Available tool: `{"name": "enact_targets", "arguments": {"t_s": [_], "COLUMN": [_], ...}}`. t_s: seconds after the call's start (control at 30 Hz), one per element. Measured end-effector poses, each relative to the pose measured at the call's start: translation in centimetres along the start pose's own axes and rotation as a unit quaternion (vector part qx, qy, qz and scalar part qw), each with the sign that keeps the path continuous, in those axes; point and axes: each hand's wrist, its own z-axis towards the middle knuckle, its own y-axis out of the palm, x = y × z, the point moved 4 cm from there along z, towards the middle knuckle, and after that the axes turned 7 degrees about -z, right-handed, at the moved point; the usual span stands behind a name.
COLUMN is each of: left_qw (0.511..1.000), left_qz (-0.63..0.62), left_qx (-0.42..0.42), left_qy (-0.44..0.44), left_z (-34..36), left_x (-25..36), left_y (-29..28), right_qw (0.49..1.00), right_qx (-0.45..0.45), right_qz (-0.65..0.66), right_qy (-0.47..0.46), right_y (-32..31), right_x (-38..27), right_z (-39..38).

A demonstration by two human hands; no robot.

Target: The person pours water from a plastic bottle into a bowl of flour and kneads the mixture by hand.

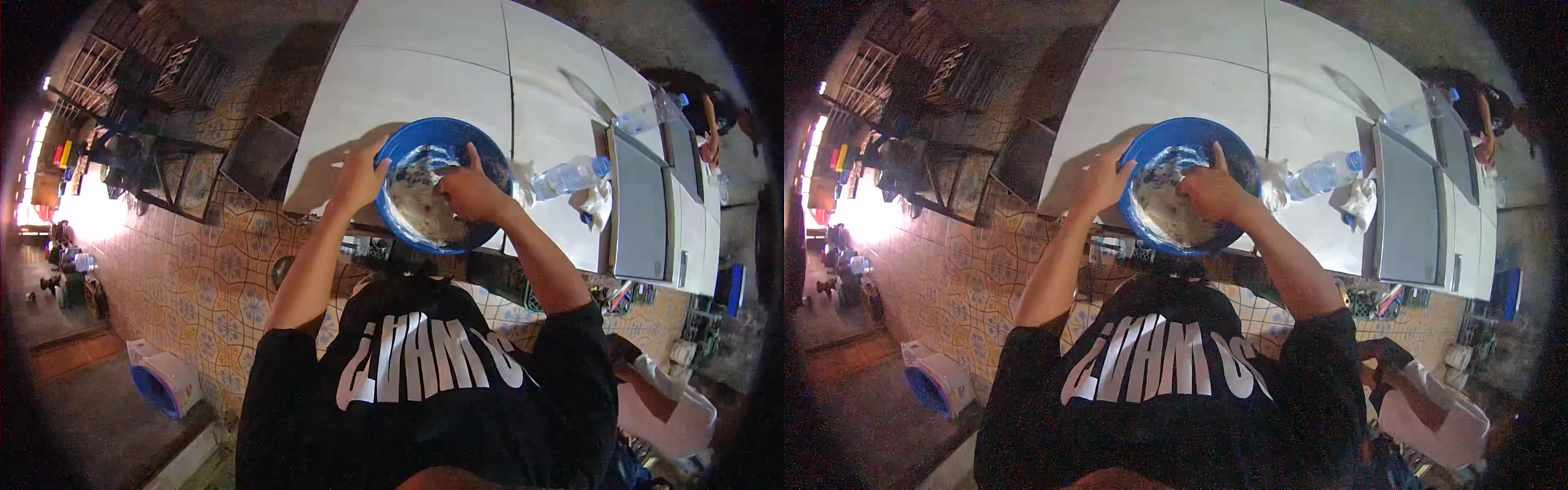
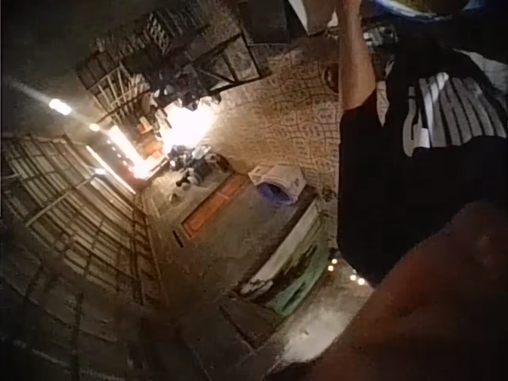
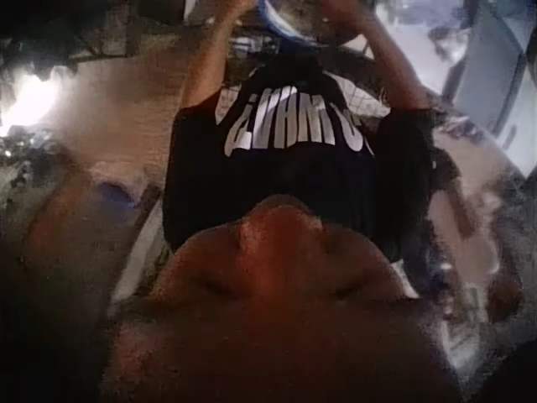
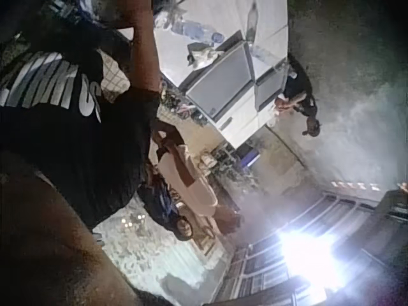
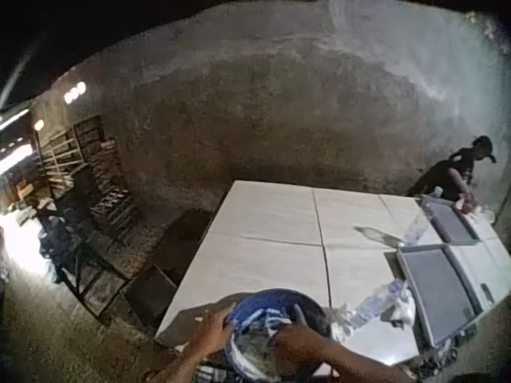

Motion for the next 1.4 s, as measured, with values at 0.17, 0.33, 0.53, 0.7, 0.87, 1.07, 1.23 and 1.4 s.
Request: {"name": "enact_targets", "arguments": {"t_s": [0.17, 0.33, 0.53, 0.7, 0.87, 1.07, 1.23, 1.4], "left_qw": [0.993, 0.992, 0.997, 0.997, 0.993, 0.993, 0.991, 0.989], "left_qz": [-0.097, -0.098, -0.045, -0.024, -0.031, -0.071, -0.102, -0.134], "left_qx": [-0.016, 0.013, 0.054, 0.068, 0.104, 0.075, 0.023, 0.048], "left_qy": [-0.068, -0.079, -0.034, -0.037, 0.049, -0.054, -0.085, -0.049], "left_z": [-1.2, -1.4, -1.2, -1.0, -0.6, -0.7, -1.0, -1.2], "left_x": [0.4, 0.4, -1.5, -0.4, 0.1, 1.6, 2.7, 0.8], "left_y": [-0.9, -0.4, 1.3, 1.4, 0.8, 0.6, 0.7, 1.5], "right_qw": [0.979, 0.989, 0.997, 0.998, 0.994, 0.999, 0.979, 0.983], "right_qx": [0.128, -0.019, 0.044, 0.021, -0.046, -0.002, 0.175, -0.175], "right_qz": [0.136, 0.094, 0.056, 0.000, 0.031, 0.047, -0.042, -0.043], "right_qy": [0.080, 0.110, -0.006, -0.053, -0.092, -0.007, -0.095, -0.037], "right_y": [-0.3, 1.1, 1.4, 1.9, -1.3, -2.2, 2.6, -1.4], "right_x": [0.6, 0.4, -3.8, -4.5, -4.8, -3.7, -4.5, -3.3], "right_z": [0.3, 4.0, 6.4, 3.6, 0.7, -0.1, -0.5, -4.4]}}
